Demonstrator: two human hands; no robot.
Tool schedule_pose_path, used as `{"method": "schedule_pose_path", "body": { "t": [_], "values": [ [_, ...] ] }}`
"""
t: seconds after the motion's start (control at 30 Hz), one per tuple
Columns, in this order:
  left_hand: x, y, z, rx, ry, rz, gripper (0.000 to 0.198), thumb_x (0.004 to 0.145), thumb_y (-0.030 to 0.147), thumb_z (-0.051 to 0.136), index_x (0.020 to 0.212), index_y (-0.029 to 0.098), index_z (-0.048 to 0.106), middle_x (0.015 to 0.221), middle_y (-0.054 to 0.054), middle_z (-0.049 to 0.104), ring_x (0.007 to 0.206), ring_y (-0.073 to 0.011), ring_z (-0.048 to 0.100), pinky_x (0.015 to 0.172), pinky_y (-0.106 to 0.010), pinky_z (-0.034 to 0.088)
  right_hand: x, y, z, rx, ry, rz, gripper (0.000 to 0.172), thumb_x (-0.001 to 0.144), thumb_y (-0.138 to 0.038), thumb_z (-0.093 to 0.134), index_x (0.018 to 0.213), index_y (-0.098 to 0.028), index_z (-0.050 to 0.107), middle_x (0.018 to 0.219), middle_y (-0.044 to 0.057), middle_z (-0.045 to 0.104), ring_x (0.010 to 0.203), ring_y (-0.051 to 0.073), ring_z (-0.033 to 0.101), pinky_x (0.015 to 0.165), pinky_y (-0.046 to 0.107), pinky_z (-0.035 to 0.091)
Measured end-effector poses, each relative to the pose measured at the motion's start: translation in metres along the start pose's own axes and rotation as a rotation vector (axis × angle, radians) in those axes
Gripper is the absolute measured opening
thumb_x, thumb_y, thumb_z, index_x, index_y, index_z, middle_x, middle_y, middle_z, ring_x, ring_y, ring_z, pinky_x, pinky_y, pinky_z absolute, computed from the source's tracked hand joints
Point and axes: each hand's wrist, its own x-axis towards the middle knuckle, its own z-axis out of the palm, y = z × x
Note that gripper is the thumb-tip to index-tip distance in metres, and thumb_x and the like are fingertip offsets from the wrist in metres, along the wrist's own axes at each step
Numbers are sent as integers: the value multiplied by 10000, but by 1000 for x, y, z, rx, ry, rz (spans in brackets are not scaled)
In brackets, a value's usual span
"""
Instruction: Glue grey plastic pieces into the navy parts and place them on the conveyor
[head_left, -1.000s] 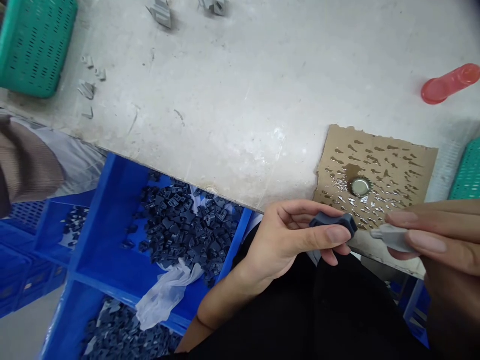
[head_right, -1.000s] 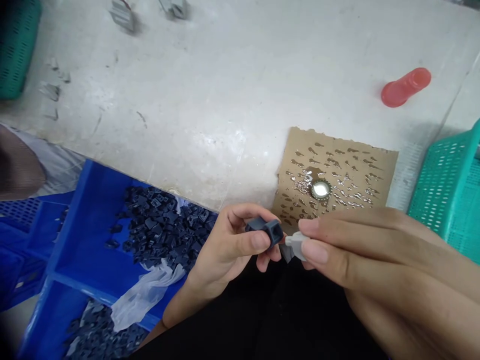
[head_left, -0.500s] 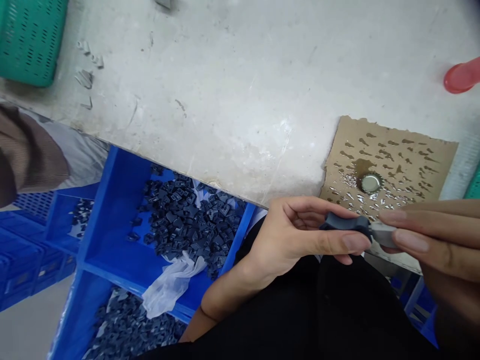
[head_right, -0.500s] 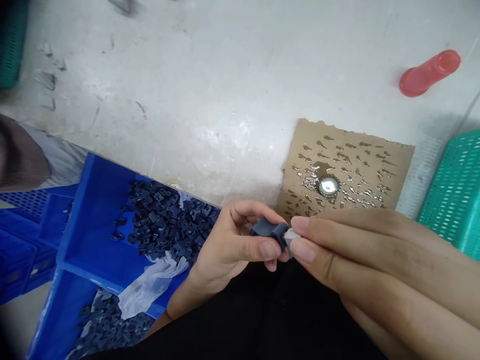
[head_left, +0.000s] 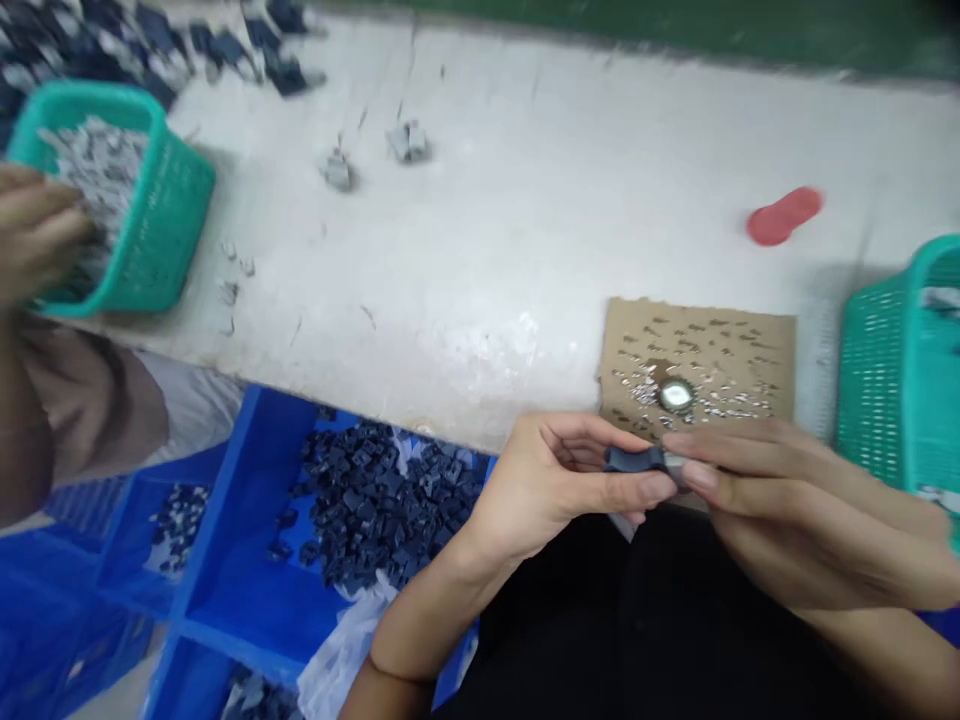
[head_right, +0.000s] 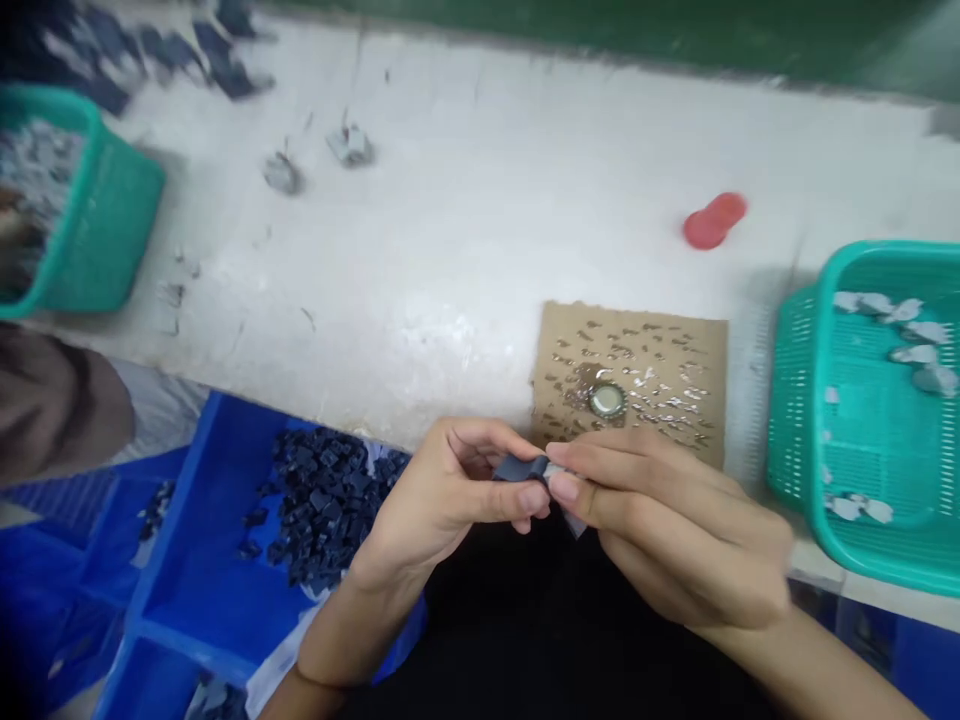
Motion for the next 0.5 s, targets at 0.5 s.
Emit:
{"method": "schedule_pose_path", "body": {
  "t": [0.5],
  "values": [
    [211, 252, 84, 1700, 676, 658, 861, 752, 747, 777, 1286, 74, 722, 932, 57, 776, 690, -60, 560, 658, -158, 421, -67, 39, -121, -585, 296, 463, 191, 1021, -147, 606, 1130, -205, 751, 1064, 70, 797, 948, 228, 768, 813, 361, 633]
  ]
}}
